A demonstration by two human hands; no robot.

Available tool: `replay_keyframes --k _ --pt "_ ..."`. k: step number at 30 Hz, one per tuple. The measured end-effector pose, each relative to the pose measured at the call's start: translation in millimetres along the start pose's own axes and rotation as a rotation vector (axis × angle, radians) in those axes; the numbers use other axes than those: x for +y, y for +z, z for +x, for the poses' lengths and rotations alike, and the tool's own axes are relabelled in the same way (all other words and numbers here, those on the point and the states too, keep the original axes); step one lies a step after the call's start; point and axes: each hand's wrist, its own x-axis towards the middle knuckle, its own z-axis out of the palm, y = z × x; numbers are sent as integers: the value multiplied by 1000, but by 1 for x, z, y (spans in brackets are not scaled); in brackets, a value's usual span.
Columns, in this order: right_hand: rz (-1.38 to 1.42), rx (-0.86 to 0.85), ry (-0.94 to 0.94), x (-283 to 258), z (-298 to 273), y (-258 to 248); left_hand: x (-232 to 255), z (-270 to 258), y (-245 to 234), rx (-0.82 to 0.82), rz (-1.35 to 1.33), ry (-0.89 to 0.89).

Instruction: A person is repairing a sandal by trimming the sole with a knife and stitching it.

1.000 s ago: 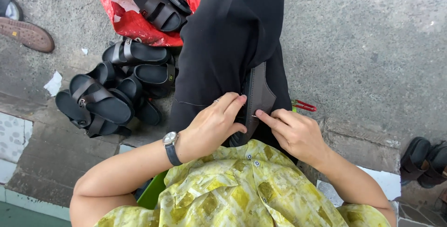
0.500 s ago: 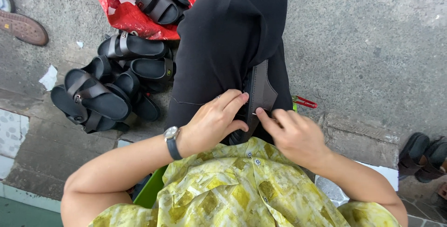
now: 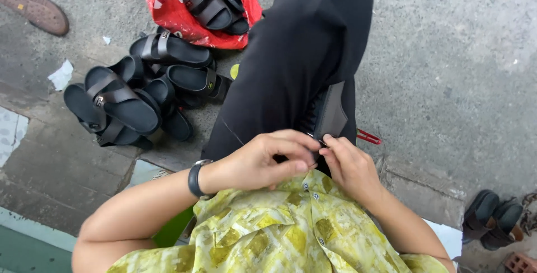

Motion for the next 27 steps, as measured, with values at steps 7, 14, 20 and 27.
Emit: replay_keyframes --k 7,14,20,27 --pt "12 105 -41 -6 8 -6 -58 18 26 31 358 -40" --pt "-368 -101 -173 -8 9 -36 -57 13 30 41 358 -78" --pt "-604 -200 -284 -8 17 -52 -62 11 32 118 311 12" --pt "-743 -333 -236 11 7 -79 -45 3 28 152 334 53"
